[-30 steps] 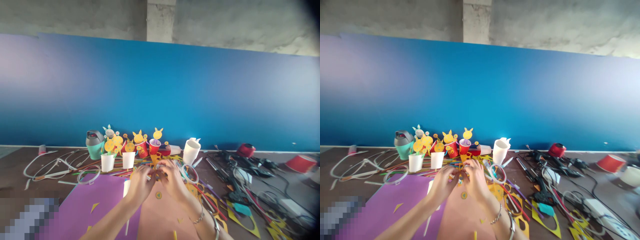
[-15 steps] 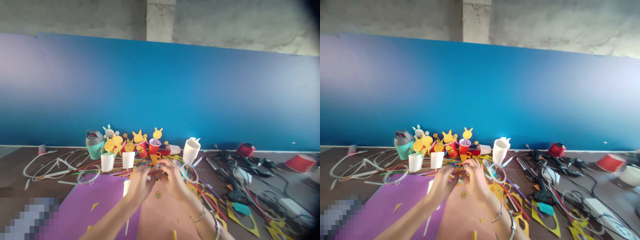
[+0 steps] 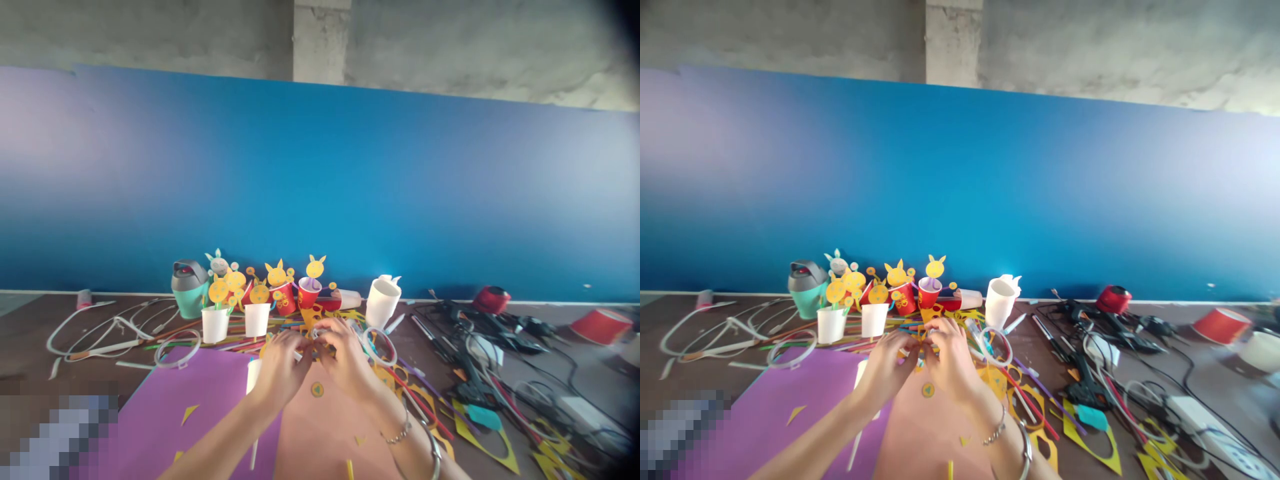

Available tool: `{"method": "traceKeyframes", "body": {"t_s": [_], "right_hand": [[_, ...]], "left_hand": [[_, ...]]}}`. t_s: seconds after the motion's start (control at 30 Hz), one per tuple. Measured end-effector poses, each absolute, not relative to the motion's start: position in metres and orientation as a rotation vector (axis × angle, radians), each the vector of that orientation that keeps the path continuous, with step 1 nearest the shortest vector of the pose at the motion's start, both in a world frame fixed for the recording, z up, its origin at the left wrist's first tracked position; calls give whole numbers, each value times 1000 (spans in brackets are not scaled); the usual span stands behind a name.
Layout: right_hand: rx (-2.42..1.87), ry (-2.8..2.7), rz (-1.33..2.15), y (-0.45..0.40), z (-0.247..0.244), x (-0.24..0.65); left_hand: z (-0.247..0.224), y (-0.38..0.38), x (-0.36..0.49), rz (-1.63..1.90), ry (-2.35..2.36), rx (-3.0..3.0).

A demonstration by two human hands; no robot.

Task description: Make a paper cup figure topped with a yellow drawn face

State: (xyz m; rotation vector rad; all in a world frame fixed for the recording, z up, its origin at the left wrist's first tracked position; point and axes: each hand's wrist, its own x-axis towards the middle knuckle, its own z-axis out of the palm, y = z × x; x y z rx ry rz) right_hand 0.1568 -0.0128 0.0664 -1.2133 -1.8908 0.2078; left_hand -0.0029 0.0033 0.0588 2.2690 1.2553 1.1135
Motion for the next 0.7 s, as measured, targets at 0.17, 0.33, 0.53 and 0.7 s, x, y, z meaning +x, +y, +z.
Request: {"method": "traceKeyframes", "body": {"t_s": [0.17,0.33,0.53,0.7], "right_hand": [[-1225,-1875,221,-12,66,158],[-1256,-1857,196,-11,67,159],[-1510,-1775,123,1,60,174],[-1668,-2005,326,0,50,184]], "left_hand": [[59,3,-3,1094,1258,2229],[62,3,-3,1091,1248,2198],[62,7,-6,1134,1274,2176],[61,10,-9,1163,1269,2183]]}}
